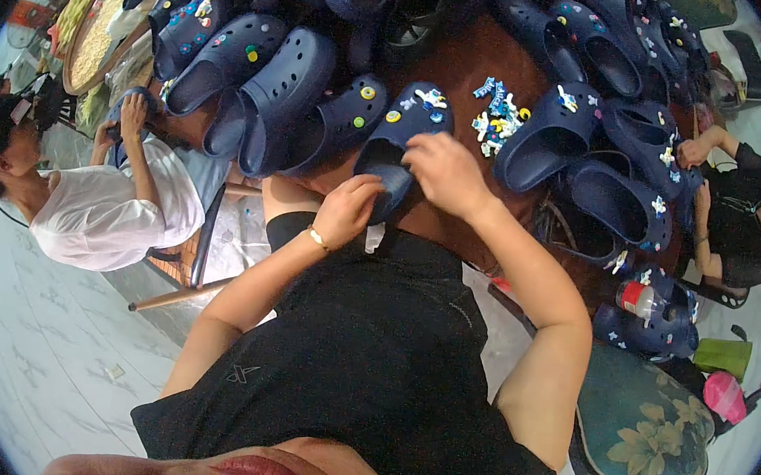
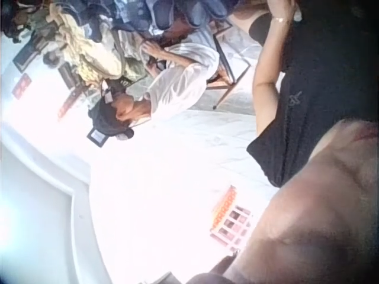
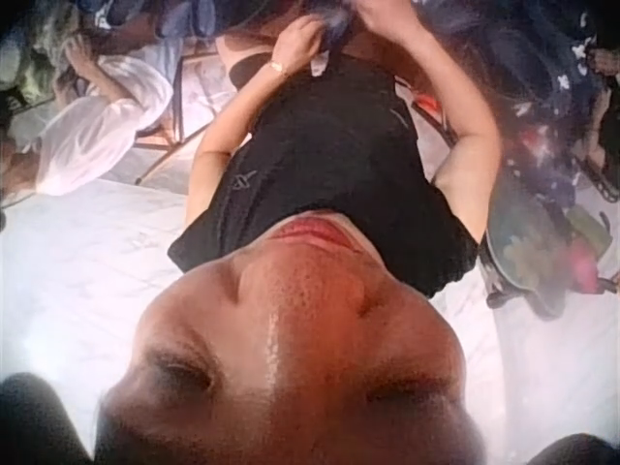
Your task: Manually attaching decorative charms to rubber clogs by pushing them through the holes in the upper part of the shoe.
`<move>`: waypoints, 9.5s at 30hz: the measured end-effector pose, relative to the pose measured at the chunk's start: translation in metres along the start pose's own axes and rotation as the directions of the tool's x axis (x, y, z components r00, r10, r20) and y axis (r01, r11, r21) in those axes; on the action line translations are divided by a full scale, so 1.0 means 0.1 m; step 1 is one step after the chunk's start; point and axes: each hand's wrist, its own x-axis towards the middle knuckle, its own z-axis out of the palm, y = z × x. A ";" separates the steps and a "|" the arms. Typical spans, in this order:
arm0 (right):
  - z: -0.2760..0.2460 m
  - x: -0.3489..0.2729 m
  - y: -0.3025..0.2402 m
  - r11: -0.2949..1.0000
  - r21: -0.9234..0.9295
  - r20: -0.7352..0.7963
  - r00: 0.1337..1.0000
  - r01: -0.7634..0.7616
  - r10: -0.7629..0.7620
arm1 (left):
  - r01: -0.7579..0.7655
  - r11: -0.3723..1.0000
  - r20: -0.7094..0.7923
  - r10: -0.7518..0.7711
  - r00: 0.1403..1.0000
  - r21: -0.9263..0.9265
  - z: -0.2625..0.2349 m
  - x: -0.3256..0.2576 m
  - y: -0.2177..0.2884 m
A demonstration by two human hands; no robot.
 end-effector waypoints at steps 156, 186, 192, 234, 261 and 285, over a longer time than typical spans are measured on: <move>0.57 0.37 1.06 0.819 0.236 -0.211 0.795 -0.523 0.568 | -0.117 0.904 0.181 0.045 0.982 0.411 0.67 0.53 -0.49; 0.58 -0.06 1.03 0.450 0.406 0.233 0.567 -0.795 0.790 | -0.058 0.927 0.235 -0.033 0.971 0.371 0.59 0.52 -0.35; 0.58 0.02 0.97 0.588 0.199 0.205 0.620 -0.784 0.757 | -0.077 0.920 0.243 -0.020 0.970 0.383 0.61 0.50 -0.38; 0.74 -0.72 0.41 0.041 0.601 0.361 0.317 -0.798 0.877 | -0.249 0.523 -0.035 0.473 0.880 0.815 -2.04 3.97 0.58; -0.08 -0.73 0.80 0.406 0.509 -0.476 0.145 -0.759 0.867 | -0.342 0.765 0.188 0.286 0.940 0.546 -0.81 1.30 -0.09; 0.53 0.39 1.01 0.397 0.423 -0.291 0.293 -0.815 0.911 | -0.187 0.966 0.143 0.162 0.976 0.179 -0.08 0.13 -0.59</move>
